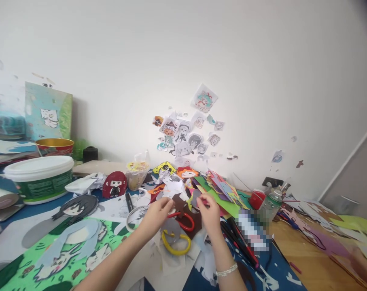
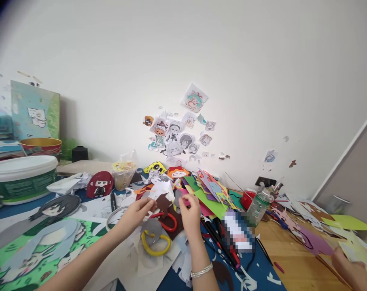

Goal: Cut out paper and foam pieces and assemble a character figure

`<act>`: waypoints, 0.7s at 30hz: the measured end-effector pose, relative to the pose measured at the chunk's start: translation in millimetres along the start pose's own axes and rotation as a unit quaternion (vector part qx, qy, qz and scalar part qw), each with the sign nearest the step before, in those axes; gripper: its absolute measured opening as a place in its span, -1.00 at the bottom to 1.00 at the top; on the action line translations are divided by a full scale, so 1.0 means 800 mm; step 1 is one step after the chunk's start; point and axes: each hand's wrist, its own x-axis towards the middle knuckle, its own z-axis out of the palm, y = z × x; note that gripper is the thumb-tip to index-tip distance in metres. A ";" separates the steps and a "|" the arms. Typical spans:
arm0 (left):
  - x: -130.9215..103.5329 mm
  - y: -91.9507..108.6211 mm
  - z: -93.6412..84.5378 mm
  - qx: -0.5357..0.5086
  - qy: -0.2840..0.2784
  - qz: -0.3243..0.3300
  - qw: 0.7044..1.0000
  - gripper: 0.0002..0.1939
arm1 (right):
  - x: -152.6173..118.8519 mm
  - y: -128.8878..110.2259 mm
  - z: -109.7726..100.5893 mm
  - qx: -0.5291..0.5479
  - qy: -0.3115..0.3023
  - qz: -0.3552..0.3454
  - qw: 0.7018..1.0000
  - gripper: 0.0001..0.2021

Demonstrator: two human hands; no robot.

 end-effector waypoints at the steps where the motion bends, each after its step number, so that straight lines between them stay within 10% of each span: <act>1: 0.002 -0.007 -0.001 0.072 0.019 0.019 0.997 -0.69 | 0.001 0.009 -0.003 0.023 0.005 0.032 0.999 -0.84; 9: 0.024 -0.046 0.018 0.257 0.047 0.080 0.962 -0.76 | -0.005 0.017 0.006 0.093 -0.019 0.111 0.989 -0.81; 21: 0.035 -0.055 0.013 0.155 0.048 0.033 0.986 -0.65 | -0.005 0.007 0.001 0.040 -0.045 0.086 0.995 -0.88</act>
